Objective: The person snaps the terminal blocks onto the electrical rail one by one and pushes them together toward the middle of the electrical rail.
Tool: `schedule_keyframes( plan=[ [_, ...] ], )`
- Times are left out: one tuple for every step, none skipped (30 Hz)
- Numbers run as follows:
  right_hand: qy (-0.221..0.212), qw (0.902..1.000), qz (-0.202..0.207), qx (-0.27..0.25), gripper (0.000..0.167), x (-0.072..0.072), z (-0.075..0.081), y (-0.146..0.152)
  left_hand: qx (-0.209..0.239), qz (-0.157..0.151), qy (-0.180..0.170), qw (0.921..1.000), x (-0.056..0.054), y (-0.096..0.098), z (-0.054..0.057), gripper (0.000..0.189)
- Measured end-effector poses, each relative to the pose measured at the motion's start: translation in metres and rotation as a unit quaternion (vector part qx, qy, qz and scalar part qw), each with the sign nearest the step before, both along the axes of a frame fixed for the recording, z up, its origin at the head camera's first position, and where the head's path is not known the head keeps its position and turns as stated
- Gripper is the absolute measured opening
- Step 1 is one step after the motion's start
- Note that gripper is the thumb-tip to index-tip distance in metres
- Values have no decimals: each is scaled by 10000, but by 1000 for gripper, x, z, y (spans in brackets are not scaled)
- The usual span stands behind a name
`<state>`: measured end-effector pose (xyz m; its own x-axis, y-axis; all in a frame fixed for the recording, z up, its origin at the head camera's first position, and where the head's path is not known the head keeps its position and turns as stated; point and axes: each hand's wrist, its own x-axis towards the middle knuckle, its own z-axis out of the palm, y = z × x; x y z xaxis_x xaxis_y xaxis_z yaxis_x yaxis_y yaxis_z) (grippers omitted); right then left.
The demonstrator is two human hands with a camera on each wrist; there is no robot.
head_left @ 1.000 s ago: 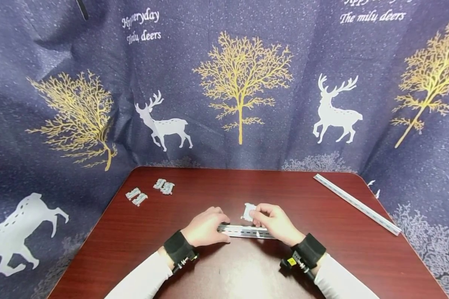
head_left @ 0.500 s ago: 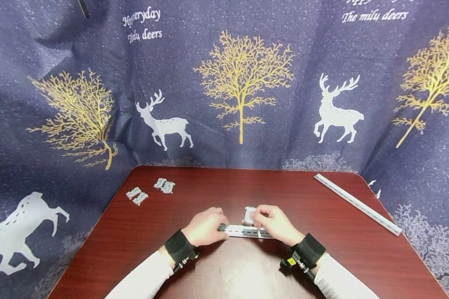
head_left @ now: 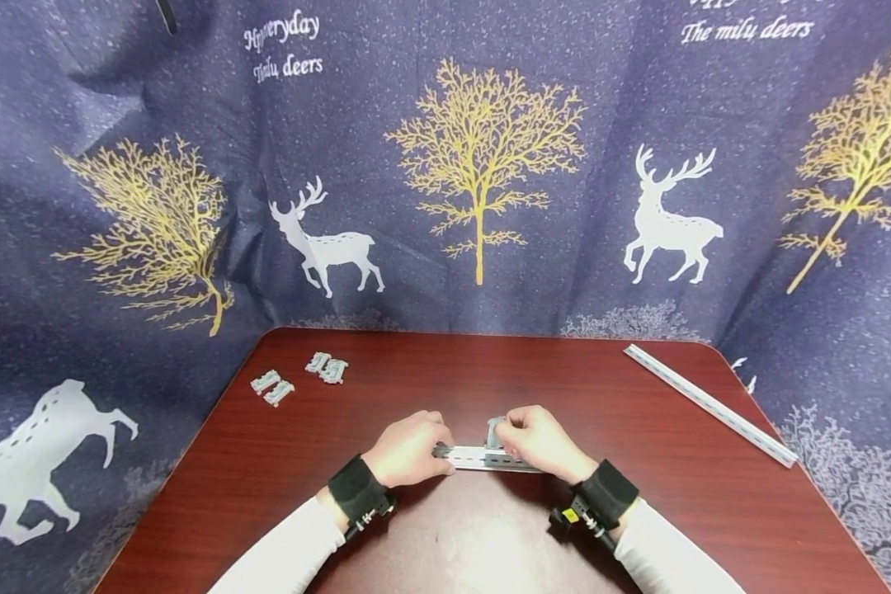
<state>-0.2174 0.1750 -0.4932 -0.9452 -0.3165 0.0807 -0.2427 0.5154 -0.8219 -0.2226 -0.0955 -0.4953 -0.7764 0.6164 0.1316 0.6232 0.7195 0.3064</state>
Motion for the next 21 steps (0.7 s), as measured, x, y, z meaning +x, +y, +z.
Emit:
schedule_keyframes(
  plan=[
    [-15, 10000, 11, 45, 29, 0, 1, -1, 18, -5, 4, 10000, 0, 0, 0, 21],
    [-36, 9999, 21, 96, 29, 0, 2, -3, 23, -4, 5, 10000, -1, 0, -1, 21],
    [-65, 9999, 38, 124, 30, 0, 3, -5, 35, -2, -4, 10000, -1, 0, -1, 21],
    [-80, 9998, 43, 172, 30, 0, 3, -6, 31, 3, -11, 10000, -1, 0, -2, 21],
    [-136, 9997, 32, 200, 29, 0, 4, -8, 30, 12, -24, 10000, -1, 0, -2, 21],
    [-181, 9996, 18, 228, 29, -1, 4, -10, 30, 23, -42, 10000, -1, -1, -2, 21],
    [-232, 9994, 9, 261, 28, -1, 5, -11, 33, 30, -62, 10000, -1, -1, -2, 21],
    [-287, 9991, 6, 306, 27, -2, 5, -13, 32, 36, -83, 10000, -1, -1, -3, 21],
    [-327, 9988, -6, 353, 26, -2, 6, -14, 29, 33, -101, 9999, -1, -1, -3, 21],
    [-353, 9986, -22, 406, 25, -3, 7, -15, 19, 27, -109, 9999, -1, -1, -2, 21],
    [-369, 9982, -31, 479, 26, -3, 8, -16, 18, 15, -118, 9999, -2, -1, -2, 21],
    [-390, 9978, -34, 540, 27, -3, 9, -17, 25, 10, -136, 9999, -2, -1, -2, 21],
    [-401, 9974, -34, 594, 28, -3, 10, -18, 34, 6, -147, 9999, -2, -1, -2, 21],
    [-383, 9969, -37, 681, 29, -3, 10, -19, 32, 4, -150, 9999, -2, -1, -2, 20],
    [-359, 9962, -48, 787, 31, -4, 10, -20, 26, 3, -149, 9999, -2, -1, -2, 20],
    [-176, 9964, 49, 829, 34, -11, -1, -17, 29, 2, -154, 9999, -2, -1, -1, 20],
    [-143, 9954, 46, 942, 36, -11, -1, -18, 34, 6, -163, 9999, -2, -1, -1, 20],
    [-134, 9946, 28, 1030, 36, -11, -1, -20, 39, 10, -168, 9999, -2, -1, -1, 20],
    [-98, 9936, 8, 1126, 37, -12, -1, -21, 44, 8, -168, 9998, -2, -1, -1, 20],
    [-84, 9923, -15, 1238, 38, -13, 0, -22, 40, 8, -171, 9998, -2, -2, -1, 20],
    [-86, 9912, -30, 1322, 39, -14, 0, -24, 43, 9, -172, 9998, -2, -2, -1, 20]
  ],
)
